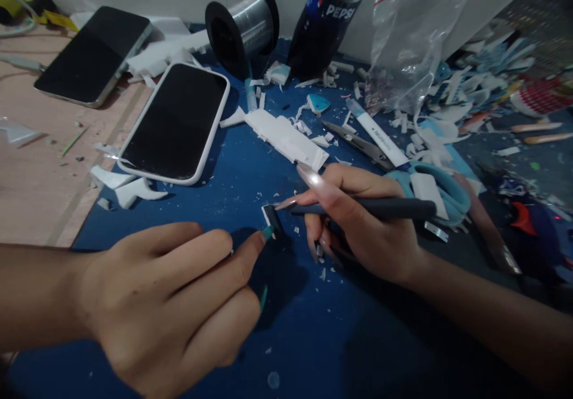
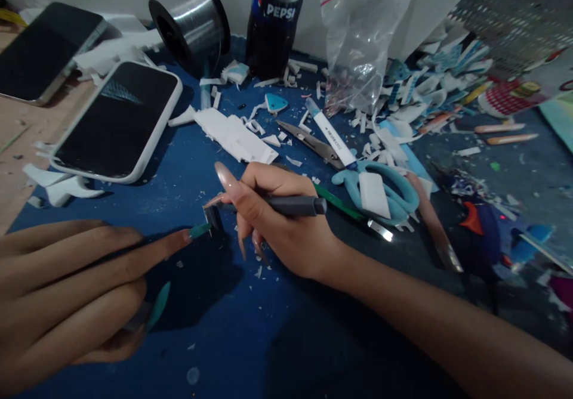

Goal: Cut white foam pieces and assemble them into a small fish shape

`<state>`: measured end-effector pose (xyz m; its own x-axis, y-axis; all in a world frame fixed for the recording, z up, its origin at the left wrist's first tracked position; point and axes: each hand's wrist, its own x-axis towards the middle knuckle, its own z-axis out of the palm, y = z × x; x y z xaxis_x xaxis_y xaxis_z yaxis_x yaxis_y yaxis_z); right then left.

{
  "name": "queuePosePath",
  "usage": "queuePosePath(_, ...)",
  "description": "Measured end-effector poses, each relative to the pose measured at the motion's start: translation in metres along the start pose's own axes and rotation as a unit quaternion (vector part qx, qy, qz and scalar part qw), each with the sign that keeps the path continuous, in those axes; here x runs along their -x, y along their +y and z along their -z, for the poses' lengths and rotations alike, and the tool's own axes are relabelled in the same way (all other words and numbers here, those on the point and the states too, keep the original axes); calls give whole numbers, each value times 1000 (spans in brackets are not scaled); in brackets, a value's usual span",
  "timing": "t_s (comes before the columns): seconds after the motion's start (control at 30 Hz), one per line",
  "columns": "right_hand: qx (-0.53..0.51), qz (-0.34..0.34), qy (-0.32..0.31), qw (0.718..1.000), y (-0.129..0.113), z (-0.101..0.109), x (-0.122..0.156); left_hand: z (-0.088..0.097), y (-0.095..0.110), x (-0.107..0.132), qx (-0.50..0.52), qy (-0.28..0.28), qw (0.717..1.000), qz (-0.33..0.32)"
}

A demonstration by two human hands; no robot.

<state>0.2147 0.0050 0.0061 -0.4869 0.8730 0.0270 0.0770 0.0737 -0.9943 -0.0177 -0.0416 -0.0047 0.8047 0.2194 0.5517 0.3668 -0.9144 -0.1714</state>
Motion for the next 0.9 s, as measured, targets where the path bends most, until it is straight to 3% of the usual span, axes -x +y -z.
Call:
queuePosePath(0.23,3,-24,22,999,-3,-1,0,-1,1,2,0,-9,1000,6)
queuePosePath(0.37,-27,-18,27,999,0,0,-1,-2,4,5,-6,23,999,38)
queuePosePath(0.53,-71,19,8,997,3,4,2,-2,6,4,1,27,998,65)
queuePosePath(0.9,-54,19,-28,998,0,3,1,-3,5,4,3,20,998,64)
